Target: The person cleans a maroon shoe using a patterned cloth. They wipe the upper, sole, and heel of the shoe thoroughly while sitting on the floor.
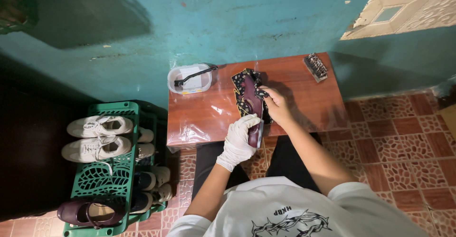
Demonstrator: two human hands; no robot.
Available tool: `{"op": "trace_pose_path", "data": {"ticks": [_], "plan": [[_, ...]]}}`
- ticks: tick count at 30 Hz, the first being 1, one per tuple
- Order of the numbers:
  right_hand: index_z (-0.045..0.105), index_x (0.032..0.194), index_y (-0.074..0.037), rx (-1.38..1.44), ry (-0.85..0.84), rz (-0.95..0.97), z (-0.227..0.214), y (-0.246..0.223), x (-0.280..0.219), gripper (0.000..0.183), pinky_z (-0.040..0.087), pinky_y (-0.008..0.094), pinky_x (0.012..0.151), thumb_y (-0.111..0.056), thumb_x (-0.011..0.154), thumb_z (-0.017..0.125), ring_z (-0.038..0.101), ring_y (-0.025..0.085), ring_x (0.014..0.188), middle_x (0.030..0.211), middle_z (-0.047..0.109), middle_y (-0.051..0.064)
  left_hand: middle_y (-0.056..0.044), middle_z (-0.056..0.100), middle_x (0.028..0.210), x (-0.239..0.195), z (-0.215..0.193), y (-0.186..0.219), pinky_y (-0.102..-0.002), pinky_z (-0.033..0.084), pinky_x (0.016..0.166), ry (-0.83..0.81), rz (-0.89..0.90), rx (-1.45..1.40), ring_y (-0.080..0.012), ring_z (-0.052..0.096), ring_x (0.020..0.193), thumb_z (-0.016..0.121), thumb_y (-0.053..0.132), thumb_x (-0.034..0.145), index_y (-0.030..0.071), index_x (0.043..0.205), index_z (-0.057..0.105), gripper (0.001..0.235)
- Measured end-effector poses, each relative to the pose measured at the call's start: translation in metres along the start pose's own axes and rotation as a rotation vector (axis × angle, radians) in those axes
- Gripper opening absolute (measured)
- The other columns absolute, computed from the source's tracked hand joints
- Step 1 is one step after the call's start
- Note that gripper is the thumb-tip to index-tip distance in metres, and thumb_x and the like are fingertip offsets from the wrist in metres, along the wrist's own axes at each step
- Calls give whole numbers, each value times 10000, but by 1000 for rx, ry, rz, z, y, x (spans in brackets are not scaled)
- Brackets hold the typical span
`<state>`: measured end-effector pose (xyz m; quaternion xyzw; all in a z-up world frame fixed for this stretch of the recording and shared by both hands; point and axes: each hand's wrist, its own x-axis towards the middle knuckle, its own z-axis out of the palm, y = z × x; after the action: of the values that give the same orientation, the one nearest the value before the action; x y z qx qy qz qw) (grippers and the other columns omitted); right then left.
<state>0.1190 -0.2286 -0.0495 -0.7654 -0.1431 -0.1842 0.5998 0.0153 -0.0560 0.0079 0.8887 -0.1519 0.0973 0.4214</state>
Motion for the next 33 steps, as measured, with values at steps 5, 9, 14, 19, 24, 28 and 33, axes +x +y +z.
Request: {"op": "trace_pose_path", "data": {"ticks": [5,9,14,19,24,28,33], "plan": [[744,1122,-59,17,59,53,4,-1,-2,188,484,449,1044,-22,1028,585,656,297,1190,1182,737,146,81,658,1307,6,10,-21,-378,494,961,90,52,-7,-224,663,1134,775,291,718,316,1199,670,493],[736,1124,-66,36,82,102,5,-3,-3,190,475,449,1065,-40,1041,567,649,282,1201,1193,736,136,95,647,1310,11,15,-19,-371,486,969,119,60,0,-208,655,1136,775,296,725,335,1211,653,503],[739,1078,-83,26,68,148,6,13,-11,209,488,426,1049,0,1008,561,674,265,1142,1143,747,114,37,667,1262,22,6,-7,-407,520,955,190,67,-37,-261,667,1120,798,231,707,283,1172,648,491],[747,1041,-71,0,16,64,-4,0,-9,204,512,420,1005,52,944,615,695,271,1093,1088,754,112,-19,684,1251,36,-1,-5,-422,533,984,138,12,-125,-313,673,1124,809,169,647,221,1177,657,553],[760,1022,-61,-22,-55,18,-16,-10,-7,256,528,415,979,107,885,622,708,274,1046,1024,751,112,-41,675,1252,39,-4,1,-423,531,1009,143,-82,-159,-310,663,1145,786,173,712,214,1210,649,518],[761,1031,-74,196,-4,267,-19,11,-18,230,563,396,905,53,889,632,691,231,927,929,728,98,-94,661,1202,47,-15,5,-377,529,977,228,-157,-402,-294,660,1136,814,28,638,138,1190,639,589],[525,1400,-53,695,351,737,-34,-19,-9,340,562,516,969,-186,1088,515,685,332,1106,1257,670,214,-122,691,1123,59,-27,19,-361,568,849,296,-126,-557,-281,707,1009,780,-70,623,92,1117,649,536]]}}
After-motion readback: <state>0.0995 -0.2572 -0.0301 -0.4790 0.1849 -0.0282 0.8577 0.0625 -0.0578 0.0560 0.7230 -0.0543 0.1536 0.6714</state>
